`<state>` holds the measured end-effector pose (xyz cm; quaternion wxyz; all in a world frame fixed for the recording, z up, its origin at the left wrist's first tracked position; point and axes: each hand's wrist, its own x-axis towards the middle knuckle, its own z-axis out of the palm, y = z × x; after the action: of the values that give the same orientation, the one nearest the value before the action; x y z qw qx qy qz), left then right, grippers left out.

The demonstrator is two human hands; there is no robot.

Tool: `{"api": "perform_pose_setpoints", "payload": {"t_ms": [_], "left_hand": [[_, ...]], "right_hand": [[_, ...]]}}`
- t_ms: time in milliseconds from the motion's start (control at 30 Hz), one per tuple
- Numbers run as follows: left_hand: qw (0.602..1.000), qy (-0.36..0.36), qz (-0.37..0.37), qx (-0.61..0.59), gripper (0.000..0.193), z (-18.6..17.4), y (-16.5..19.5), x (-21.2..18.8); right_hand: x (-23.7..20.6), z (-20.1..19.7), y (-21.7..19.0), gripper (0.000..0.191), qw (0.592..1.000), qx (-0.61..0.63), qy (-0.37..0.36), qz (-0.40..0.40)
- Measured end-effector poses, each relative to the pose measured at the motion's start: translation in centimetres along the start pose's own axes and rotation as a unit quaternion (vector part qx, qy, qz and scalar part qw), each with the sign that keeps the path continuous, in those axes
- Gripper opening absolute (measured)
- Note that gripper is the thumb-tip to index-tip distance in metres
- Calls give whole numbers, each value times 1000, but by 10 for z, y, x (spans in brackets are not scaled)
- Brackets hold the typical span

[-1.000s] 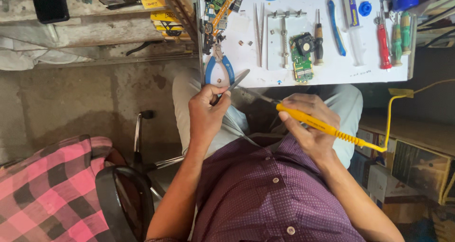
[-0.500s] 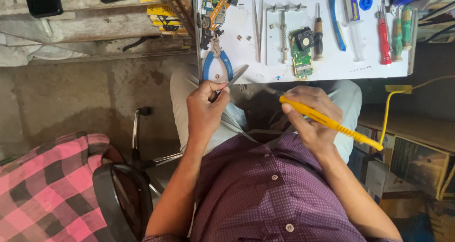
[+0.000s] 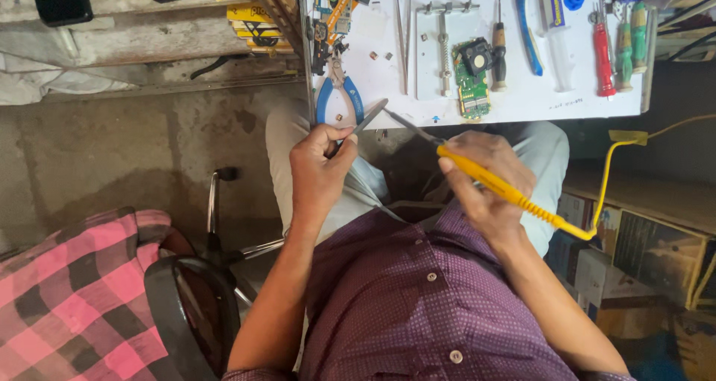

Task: The person sits at a repair bench and applies flux from a syringe bottle onto a green circuit board. They use tweezers to work on the board, pick up and reposition small components, and then pick up a soldering iron with a coiled cord and hold it near the board while steadying the board with the other hand.

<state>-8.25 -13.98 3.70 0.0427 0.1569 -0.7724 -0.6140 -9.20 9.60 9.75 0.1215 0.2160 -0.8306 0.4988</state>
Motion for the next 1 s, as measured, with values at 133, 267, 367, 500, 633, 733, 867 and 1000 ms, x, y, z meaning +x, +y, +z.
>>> {"api": "perform_pose_setpoints", "payload": {"t_ms": [133,267,367,500,633,733,867,1000], "left_hand": [[1000,5,17,-4,8,0,-2,-1],[1000,-3,3,-18,8,0,-3,0],[1000,-8,1,-17,7,0,-2,0],[1000,2,13,9,7,-1,-1,-1],[1000,-1,-2,-8,8,-1,0,-2],[1000,-1,4,1,8,0,0,-2],[1000,-3,2,-6,9,-1,-1,0],[1000,10,19,22,8,0,-3,-1]], "right_hand": [[0,1,-1,16,1000,11,7,21],[-1,-1,1,18,1000,18,-12,12],[-2,1,1,17,999,0,14,33],[-2,0,2,17,999,31,-2,24],[-2,0,2,17,999,25,-2,32],[-4,1,4,17,999,6,10,34],[-6,0,5,19,998,51,-6,31],[-4,0,6,17,999,29,5,26]]}}
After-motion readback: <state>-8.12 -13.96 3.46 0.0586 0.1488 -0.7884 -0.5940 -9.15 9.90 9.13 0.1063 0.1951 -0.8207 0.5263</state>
